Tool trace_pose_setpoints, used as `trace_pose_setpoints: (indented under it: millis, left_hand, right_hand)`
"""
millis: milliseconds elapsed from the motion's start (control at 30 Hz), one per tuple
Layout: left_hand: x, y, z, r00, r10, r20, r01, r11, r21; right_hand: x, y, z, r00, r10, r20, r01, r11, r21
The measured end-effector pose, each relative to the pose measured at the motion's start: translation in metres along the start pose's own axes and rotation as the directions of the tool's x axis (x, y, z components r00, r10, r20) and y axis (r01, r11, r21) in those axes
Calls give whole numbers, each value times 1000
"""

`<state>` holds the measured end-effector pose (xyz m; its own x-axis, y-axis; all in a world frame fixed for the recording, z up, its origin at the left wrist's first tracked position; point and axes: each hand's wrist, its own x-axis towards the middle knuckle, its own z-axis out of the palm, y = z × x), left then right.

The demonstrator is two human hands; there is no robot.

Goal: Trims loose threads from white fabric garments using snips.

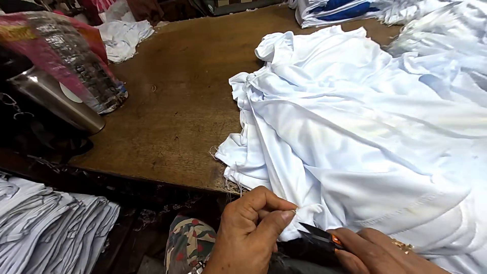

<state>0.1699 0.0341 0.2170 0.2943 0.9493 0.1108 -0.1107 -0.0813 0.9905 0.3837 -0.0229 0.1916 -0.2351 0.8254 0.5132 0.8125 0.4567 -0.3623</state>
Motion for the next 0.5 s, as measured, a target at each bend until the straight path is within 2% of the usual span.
trace_pose_setpoints:
  millis: [200, 267, 367, 433, 500]
  left_hand:
    - [0, -2, -1, 1000, 9, -24, -8, 1000, 23]
    - [1, -4, -1, 1000, 13, -26, -13, 1000, 24]
    - [0, -5, -1, 1000, 23, -15, -22, 999, 32]
    - [0, -4, 1, 1000, 28, 3, -28, 999, 34]
    - [0, -3, 4, 999, 33, 16, -34, 999, 33]
  right_hand:
    - [1, -4, 3, 999, -38, 8, 38, 999, 22]
    - [0, 1, 4, 1000, -18, 5, 16, 977, 211]
    - [1, 12, 8, 994, 101, 37, -102, 769, 632]
    - [8, 10, 9, 990, 131, 56, -133, 713, 689]
    - [19, 2, 16, 990, 138, 13, -114, 760, 640]
